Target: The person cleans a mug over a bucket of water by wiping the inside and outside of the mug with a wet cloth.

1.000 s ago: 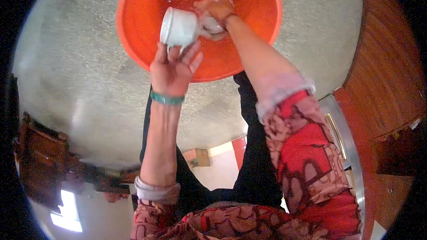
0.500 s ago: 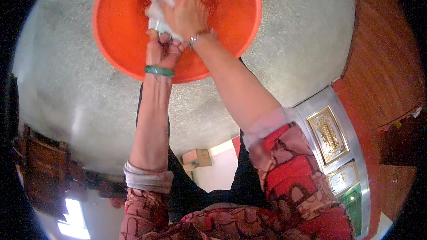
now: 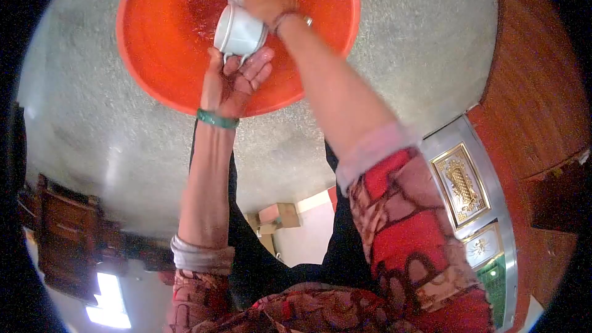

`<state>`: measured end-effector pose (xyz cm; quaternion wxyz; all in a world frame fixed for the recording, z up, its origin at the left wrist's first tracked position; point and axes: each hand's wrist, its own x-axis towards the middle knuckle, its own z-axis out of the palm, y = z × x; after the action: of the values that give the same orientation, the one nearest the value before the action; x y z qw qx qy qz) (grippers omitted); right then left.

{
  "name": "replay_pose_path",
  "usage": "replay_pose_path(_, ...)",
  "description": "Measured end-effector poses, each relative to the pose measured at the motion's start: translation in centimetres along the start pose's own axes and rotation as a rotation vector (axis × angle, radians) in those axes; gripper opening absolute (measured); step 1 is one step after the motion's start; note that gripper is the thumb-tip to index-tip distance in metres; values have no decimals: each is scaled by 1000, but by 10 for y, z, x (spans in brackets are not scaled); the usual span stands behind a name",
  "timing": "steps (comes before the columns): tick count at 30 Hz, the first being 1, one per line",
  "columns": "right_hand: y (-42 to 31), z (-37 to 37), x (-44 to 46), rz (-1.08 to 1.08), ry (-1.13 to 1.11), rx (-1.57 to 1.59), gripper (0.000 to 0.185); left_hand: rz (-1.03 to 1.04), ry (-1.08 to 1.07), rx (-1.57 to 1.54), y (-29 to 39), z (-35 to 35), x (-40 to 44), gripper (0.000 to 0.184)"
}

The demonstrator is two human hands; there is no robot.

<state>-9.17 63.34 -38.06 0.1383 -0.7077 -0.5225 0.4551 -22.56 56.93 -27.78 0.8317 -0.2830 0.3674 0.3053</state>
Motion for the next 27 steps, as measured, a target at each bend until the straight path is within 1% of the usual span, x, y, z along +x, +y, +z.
replay_pose_path(1, 15, -1, 7, 320, -375, 268, 44, 32, 257, 110, -4, 23, -12, 55)
replay_pose_path(2, 11, -10, 3, 357, -498, 710, 46, 25, 164, 34, 0, 19, -8, 57)
replay_pose_path(3, -2, -23, 3, 375, -614, 1150, 51, 32, 167, 32, 5, 17, -2, 57)
replay_pose_path(4, -13, -27, 1, 481, -564, 1276, 45, -28, 149, 5, 10, 14, 5, 56)
replay_pose_path(5, -10, -26, -1, 483, -561, 1278, 45, -93, 130, -20, 12, 12, 9, 55)
replay_pose_path(6, -5, -29, -4, 508, -550, 1180, 43, -111, 243, 3, 9, 17, 15, 52)
replay_pose_path(7, -2, -29, -5, 533, -547, 1085, 42, -113, 245, 3, 10, 16, 18, 52)
replay_pose_path(8, 0, -29, -8, 531, -546, 1097, 39, -78, 302, 121, 11, 13, 20, 46)
replay_pose_path(9, 2, -26, -10, 534, -548, 1101, 39, -44, 359, 240, 12, 9, 23, 50)
replay_pose_path(10, 3, -22, -13, 533, -501, 1054, 38, 3, 444, 317, 13, 1, 29, 51)
replay_pose_path(11, 3, -17, -15, 531, -452, 1006, 37, 0, 450, 322, 13, -7, 37, 51)
replay_pose_path(12, -3, -18, -20, 605, -437, 1069, 31, 194, 556, 521, 13, -7, 45, 51)
replay_pose_path(13, -6, -16, -22, 605, -434, 1074, 31, 391, 657, 719, 14, -9, 49, 50)
replay_pose_path(14, -10, -14, -22, 614, -369, 1042, 31, 390, 661, 725, 15, -12, 48, 50)
replay_pose_path(15, -9, -10, -22, 623, -306, 1008, 31, 484, 615, 943, 15, -9, 42, 47)
replay_pose_path(16, -8, -10, -20, 571, -324, 892, 32, 577, 562, 1157, 13, -6, 36, 45)
replay_pose_path(17, -6, -7, -17, 575, -324, 895, 32, 665, 499, 1370, 13, -2, 33, 43)
replay_pose_path(18, -6, -3, -14, 515, -297, 845, 32, 582, 478, 1290, 19, 4, 31, 39)
replay_pose_path(19, -5, 0, -12, 455, -271, 792, 32, 580, 480, 1289, 21, 9, 31, 39)
replay_pose_path(20, -4, 0, -16, 370, -162, 659, 30, 448, 458, 1236, 24, 16, 30, 37)
replay_pose_path(21, -6, -1, -18, 372, -162, 657, 30, 317, 437, 1179, 25, 22, 29, 35)
replay_pose_path(22, -8, -3, -19, 355, -65, 562, 35, 392, 388, 1183, 22, 16, 35, 35)
replay_pose_path(23, -10, -6, -20, 334, 34, 466, 40, 392, 386, 1183, 22, 13, 40, 35)
replay_pose_path(24, -9, -5, -17, 520, 158, 523, 36, 395, 363, 1060, 26, 4, 43, 35)
replay_pose_path(25, -16, -12, -22, 521, 155, 524, 36, 398, 340, 937, 28, 0, 42, 35)
replay_pose_path(26, -22, -22, -32, 473, 281, 677, 31, 394, 368, 806, 27, -4, 43, 37)
replay_pose_path(27, -31, -31, -43, 421, 407, 829, 26, 396, 371, 807, 26, -7, 43, 37)
